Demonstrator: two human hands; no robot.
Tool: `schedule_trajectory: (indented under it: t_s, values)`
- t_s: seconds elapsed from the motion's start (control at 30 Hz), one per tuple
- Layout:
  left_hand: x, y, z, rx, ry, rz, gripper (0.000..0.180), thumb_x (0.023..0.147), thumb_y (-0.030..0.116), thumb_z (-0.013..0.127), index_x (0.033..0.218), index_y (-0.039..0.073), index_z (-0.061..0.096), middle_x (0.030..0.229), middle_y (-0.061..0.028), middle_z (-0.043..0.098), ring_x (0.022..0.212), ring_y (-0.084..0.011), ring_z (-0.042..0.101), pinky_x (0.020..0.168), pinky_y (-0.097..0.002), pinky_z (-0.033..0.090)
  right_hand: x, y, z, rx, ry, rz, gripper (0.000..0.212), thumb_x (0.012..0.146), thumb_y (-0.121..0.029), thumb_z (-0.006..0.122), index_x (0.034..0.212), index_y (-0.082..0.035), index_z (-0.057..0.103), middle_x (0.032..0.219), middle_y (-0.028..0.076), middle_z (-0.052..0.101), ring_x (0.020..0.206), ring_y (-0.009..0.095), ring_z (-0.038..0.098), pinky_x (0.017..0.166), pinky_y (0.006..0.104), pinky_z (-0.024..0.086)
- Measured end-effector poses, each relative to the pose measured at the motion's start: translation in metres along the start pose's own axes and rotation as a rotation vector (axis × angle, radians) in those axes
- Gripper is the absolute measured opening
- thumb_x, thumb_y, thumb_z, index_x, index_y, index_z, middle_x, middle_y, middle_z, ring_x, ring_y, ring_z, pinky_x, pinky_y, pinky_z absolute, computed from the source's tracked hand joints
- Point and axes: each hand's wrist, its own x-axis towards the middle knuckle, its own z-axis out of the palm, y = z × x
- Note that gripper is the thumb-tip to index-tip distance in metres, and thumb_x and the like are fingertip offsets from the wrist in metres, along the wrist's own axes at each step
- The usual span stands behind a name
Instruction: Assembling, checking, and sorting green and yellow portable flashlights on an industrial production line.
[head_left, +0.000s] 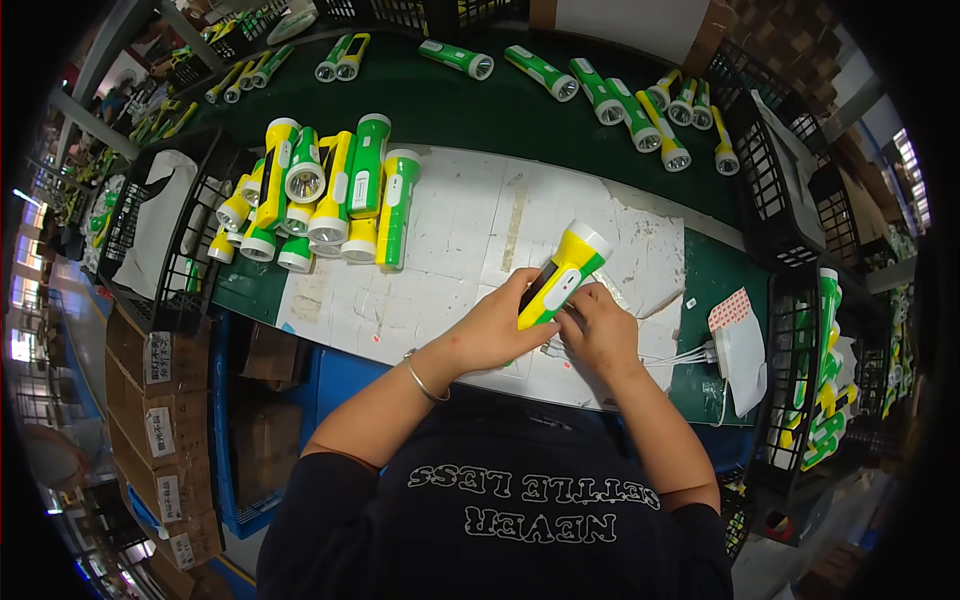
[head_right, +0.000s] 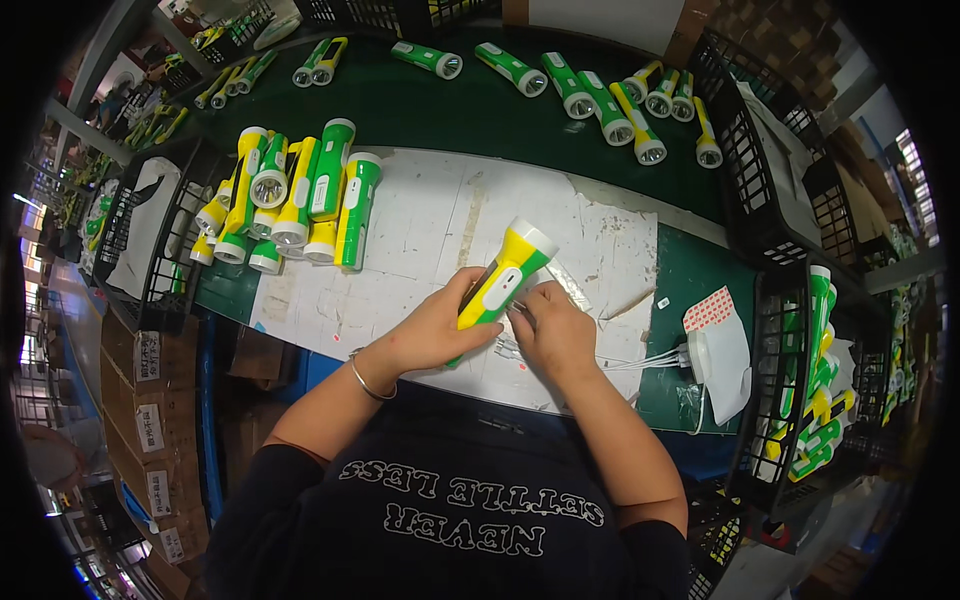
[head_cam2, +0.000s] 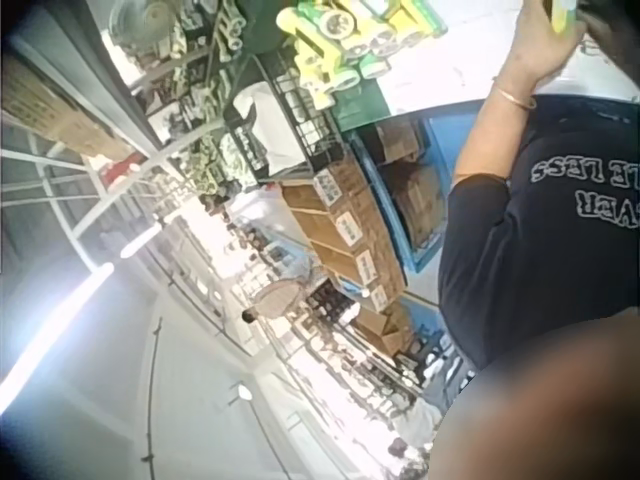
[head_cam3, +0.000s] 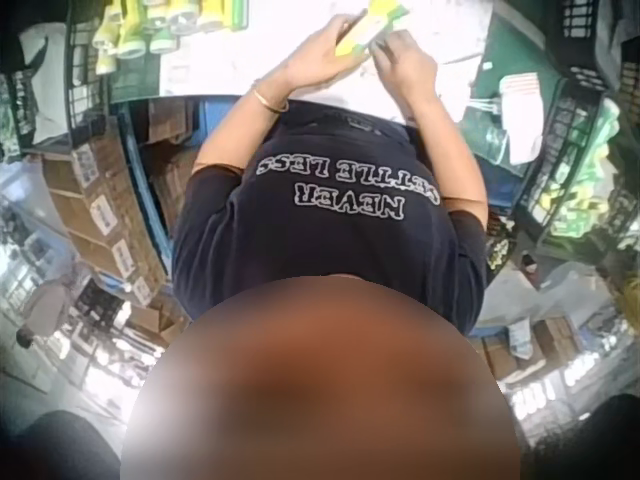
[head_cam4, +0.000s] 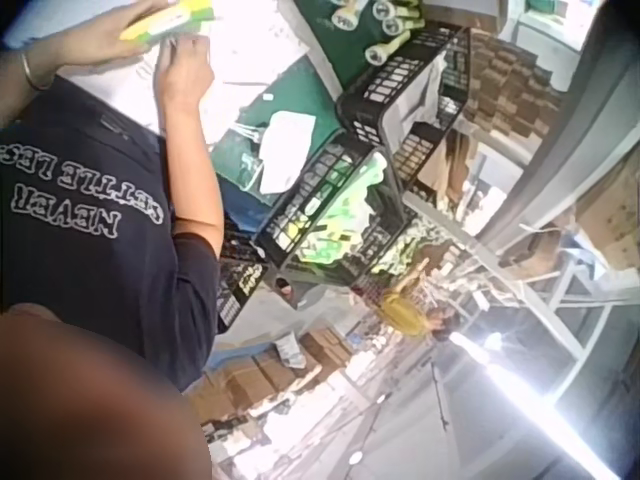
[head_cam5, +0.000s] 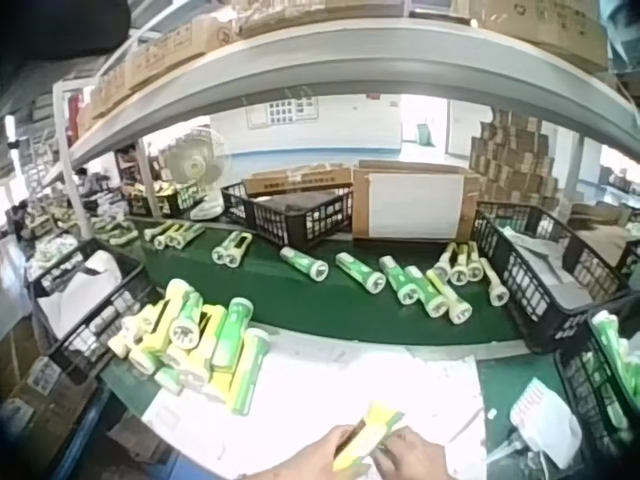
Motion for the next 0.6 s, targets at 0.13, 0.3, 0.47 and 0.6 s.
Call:
schedule_trajectory:
  t_s: [0.13, 0.3, 0.47, 0.6]
  values:
    - [0.006, -0.003, 0.003, 0.032, 0.075, 0.041, 0.062, 0.077, 0.022, 0.067, 0.124, -0.002, 0.035, 0.113, -0.0227, 0.052, 0.103, -0.0315, 0.055, 0.087, -0.0367, 0.044, 0.001, 0.027, -0.014, 0.686, 0.023, 0.188, 0.017, 0.079, -0.015, 0.068, 0.092, -0.004, 0.064, 0.077, 0.004, 0.064, 0.069, 0.011, 0.059, 0.063, 0.0247, 0.047]
    - [0.009, 0.002, 0.013, 0.114, 0.085, 0.068, 0.061, 0.076, 0.022, 0.068, 0.123, 0.000, 0.036, 0.112, -0.0221, 0.052, 0.102, -0.0329, 0.054, 0.087, -0.0371, 0.044, 0.005, 0.018, -0.051, 1.019, -0.116, 0.284, 0.014, 0.082, -0.011, 0.065, 0.088, 0.002, 0.062, 0.076, 0.002, 0.063, 0.068, 0.005, 0.054, 0.062, 0.0177, 0.041]
    - [0.009, 0.008, 0.018, 0.194, 0.113, 0.121, 0.061, 0.075, 0.022, 0.068, 0.123, 0.002, 0.037, 0.111, -0.0218, 0.051, 0.101, -0.0343, 0.054, 0.086, -0.0378, 0.045, 0.004, 0.019, -0.062, 1.065, -0.230, 0.377, 0.017, 0.081, -0.011, 0.067, 0.089, 0.003, 0.063, 0.076, 0.004, 0.064, 0.069, 0.007, 0.056, 0.065, 0.0184, 0.043]
    - [0.007, 0.010, 0.023, 0.248, 0.166, 0.125, 0.059, 0.074, 0.021, 0.068, 0.123, 0.003, 0.039, 0.111, -0.0212, 0.051, 0.102, -0.0348, 0.053, 0.086, -0.0383, 0.045, 0.000, 0.021, -0.055, 1.113, -0.187, 0.365, 0.016, 0.080, -0.009, 0.067, 0.088, 0.003, 0.064, 0.076, 0.005, 0.064, 0.069, 0.007, 0.057, 0.065, 0.0186, 0.043]
